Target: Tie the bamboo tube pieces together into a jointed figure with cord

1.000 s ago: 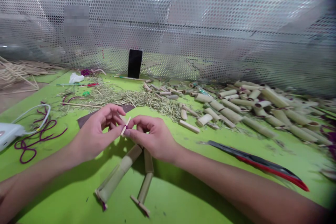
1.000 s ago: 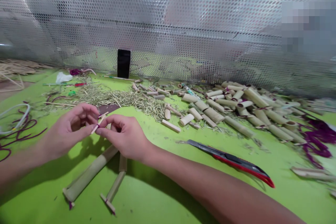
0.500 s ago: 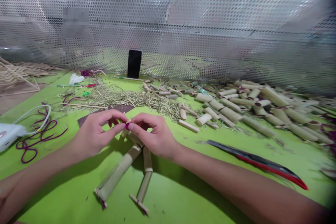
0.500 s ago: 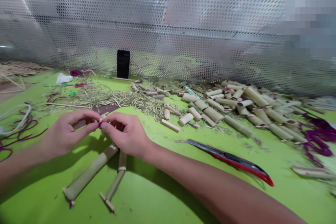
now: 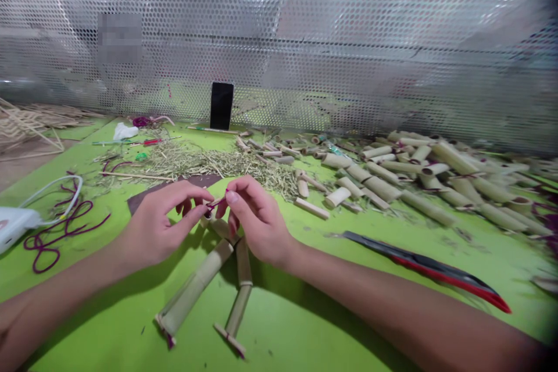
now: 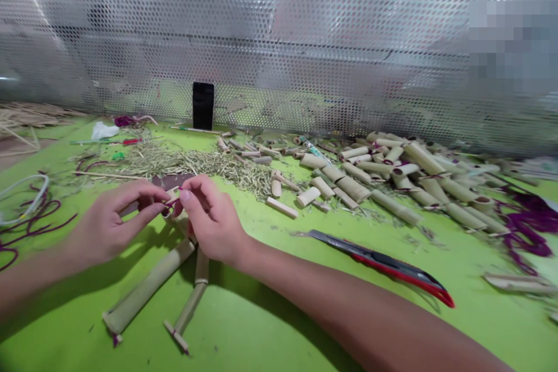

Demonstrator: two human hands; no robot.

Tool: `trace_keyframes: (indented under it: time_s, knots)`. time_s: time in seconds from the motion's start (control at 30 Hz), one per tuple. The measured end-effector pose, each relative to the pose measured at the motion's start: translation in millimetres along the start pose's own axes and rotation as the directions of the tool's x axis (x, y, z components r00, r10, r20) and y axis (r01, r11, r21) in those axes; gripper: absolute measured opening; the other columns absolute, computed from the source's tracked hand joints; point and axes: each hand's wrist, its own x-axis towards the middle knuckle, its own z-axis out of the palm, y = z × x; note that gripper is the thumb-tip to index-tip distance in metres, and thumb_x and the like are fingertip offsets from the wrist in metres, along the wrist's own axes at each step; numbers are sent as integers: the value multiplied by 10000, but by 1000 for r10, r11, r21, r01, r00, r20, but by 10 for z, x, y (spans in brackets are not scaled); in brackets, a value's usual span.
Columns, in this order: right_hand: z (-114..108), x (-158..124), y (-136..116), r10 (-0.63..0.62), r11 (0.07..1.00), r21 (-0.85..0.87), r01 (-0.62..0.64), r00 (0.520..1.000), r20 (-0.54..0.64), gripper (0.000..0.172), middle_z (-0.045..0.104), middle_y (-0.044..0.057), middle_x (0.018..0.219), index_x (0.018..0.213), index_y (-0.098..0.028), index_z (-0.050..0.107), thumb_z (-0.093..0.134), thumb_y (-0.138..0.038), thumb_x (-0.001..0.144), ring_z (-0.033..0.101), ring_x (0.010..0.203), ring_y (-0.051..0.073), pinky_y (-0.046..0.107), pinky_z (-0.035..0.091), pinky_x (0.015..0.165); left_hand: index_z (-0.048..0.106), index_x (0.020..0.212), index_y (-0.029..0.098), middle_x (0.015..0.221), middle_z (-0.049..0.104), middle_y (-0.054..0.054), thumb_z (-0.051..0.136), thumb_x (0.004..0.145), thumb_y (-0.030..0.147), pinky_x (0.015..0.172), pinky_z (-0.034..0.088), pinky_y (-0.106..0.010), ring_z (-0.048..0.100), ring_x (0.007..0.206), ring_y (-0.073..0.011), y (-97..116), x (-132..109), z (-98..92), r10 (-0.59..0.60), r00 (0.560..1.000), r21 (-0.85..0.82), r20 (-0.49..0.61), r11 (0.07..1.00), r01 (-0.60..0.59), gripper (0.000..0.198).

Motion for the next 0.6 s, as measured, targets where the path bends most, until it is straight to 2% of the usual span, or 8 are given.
trace_keyframes:
  time_s: [0.13,0.23,0.37,0.47,0.6]
  knots:
    - [-17,4,-20,-49,998,-29,49,999,-11,176,610,-24,760,948,-216,535,535,-374,1027,516,527,83,208,428,461,723,1105,210,962,740,-32,594,993,300,673,519,-284,650,800,-169,-8,-23,-3,67,998,38,3,997,-67,193]
    - [-12,10,-31,-70,997,-40,68,997,-29,196,605,-24,753,945,-219,531,541,-396,1027,512,533,83,207,424,463,734,1100,203,974,757,-30,583,994,246,661,515,-269,656,790,-154,-29,-32,3,171,985,100,-26,981,-167,190]
    - [0,6,-31,-114,993,-36,114,993,9,211,602,-20,758,955,-216,539,546,-414,1027,505,533,85,208,421,453,751,1079,204,943,757,-19,604,979,222,687,535,-258,673,793,-147,-33,-36,14,268,962,158,-41,953,-259,179]
    - [1,-1,-34,-92,995,-24,93,995,29,210,583,-31,729,965,-220,534,544,-419,1030,507,527,89,207,424,454,751,1084,201,931,758,-17,651,969,263,664,537,-245,672,778,-141,-34,-39,-2,284,959,156,-19,948,-278,165]
    - [-5,4,-39,-65,998,-5,66,997,35,211,606,-27,743,984,-221,522,531,-426,1038,515,503,87,202,427,430,744,1141,231,948,740,-20,696,944,372,607,524,-239,647,767,-145,-72,-36,-50,259,965,89,33,961,-261,247]
